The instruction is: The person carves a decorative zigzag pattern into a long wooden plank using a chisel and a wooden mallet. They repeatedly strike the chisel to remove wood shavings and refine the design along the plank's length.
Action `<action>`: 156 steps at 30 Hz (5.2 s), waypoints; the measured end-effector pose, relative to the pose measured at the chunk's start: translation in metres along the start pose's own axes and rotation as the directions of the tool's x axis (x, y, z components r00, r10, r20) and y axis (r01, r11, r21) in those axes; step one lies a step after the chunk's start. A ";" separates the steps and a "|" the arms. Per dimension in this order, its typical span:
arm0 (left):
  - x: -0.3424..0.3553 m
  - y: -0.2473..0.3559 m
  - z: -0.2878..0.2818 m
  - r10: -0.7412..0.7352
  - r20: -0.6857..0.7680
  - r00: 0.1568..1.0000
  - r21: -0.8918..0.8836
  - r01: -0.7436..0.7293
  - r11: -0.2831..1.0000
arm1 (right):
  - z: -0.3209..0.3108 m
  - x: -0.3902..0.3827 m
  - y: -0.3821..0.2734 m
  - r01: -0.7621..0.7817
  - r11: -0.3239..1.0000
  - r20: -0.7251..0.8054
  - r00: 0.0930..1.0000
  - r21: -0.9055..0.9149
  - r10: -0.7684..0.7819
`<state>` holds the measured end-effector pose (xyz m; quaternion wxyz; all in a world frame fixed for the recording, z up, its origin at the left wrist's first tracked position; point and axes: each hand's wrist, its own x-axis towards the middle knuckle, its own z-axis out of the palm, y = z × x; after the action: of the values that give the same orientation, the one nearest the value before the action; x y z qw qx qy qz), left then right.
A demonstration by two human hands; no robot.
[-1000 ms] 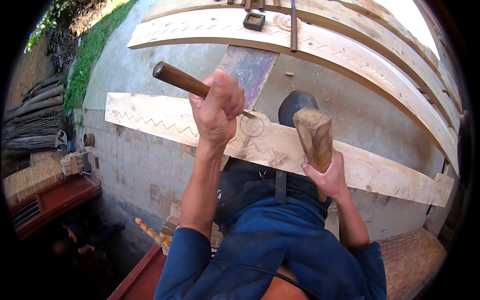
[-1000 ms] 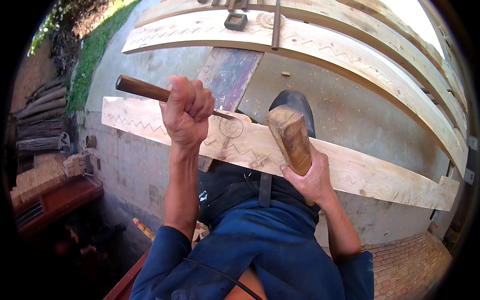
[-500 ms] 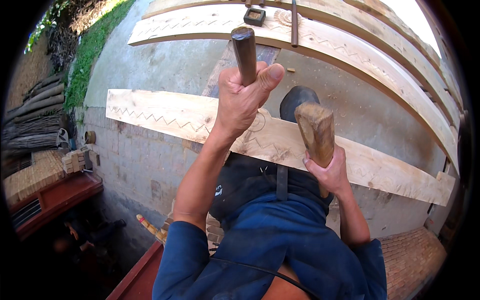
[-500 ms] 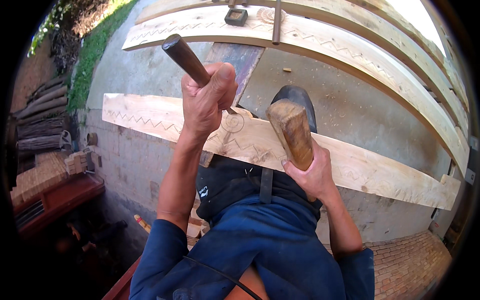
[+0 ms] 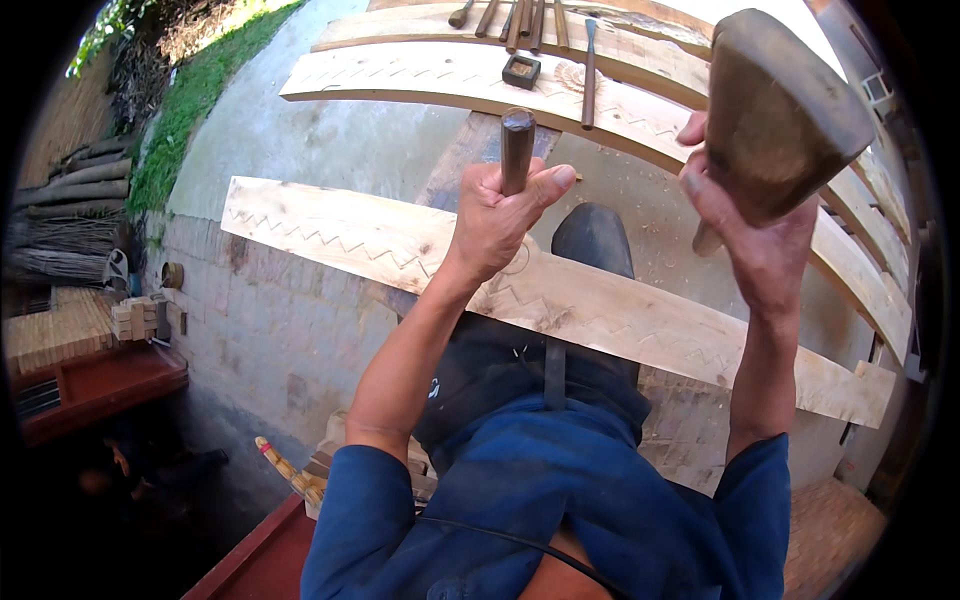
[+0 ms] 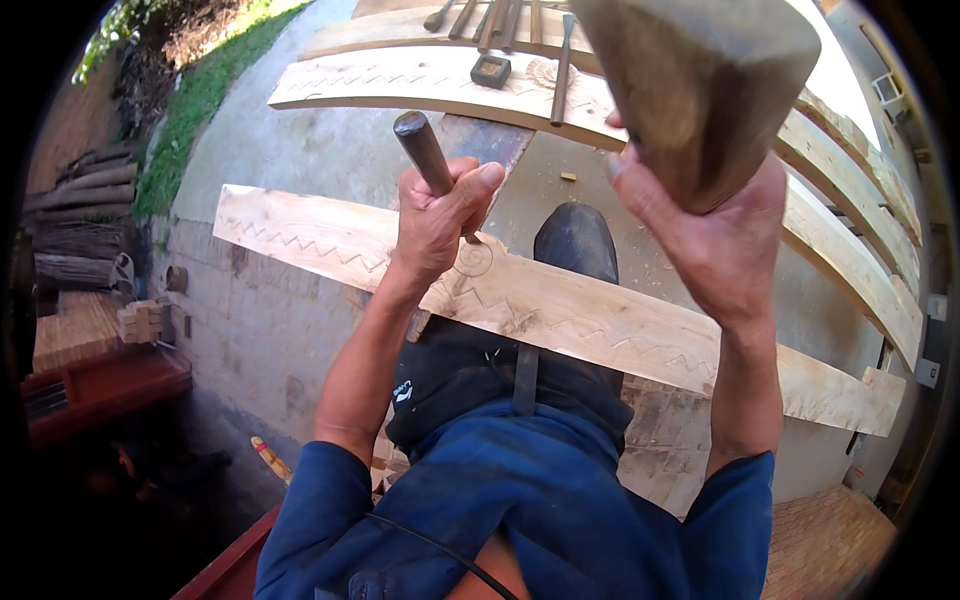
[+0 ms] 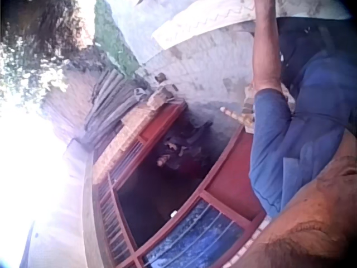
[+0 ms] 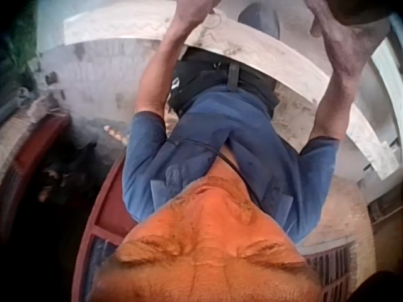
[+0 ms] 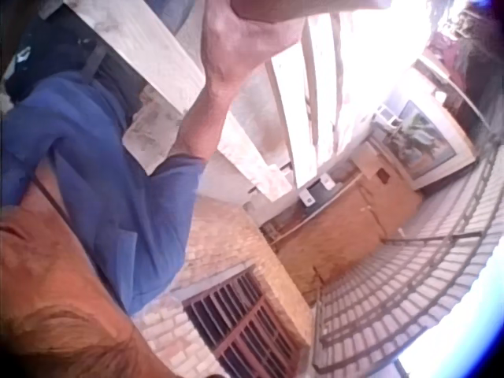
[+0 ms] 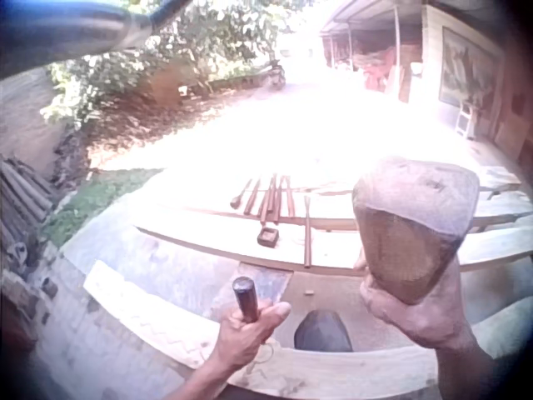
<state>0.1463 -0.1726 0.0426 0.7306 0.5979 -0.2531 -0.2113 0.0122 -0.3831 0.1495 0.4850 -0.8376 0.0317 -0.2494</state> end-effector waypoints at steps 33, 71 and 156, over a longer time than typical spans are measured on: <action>-0.018 -0.011 -0.002 0.090 -0.186 0.978 -0.088 -0.107 0.990 | 0.007 -0.015 -0.002 -0.002 0.912 -0.035 0.999 -0.410 -0.014; -0.022 0.005 -0.030 0.007 -0.457 0.889 -0.256 -0.140 0.956 | 0.012 -0.080 0.039 -0.453 0.868 0.004 0.887 0.201 0.462; -0.050 0.026 -0.044 0.109 -0.392 0.913 -0.320 -0.247 0.915 | 0.034 -0.010 0.008 -0.373 0.903 0.194 0.922 0.212 0.335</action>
<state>0.1344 -0.1033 0.0550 0.8789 0.4554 -0.1231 -0.0706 0.0205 -0.3569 0.1249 0.6230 -0.7680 0.1154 -0.0939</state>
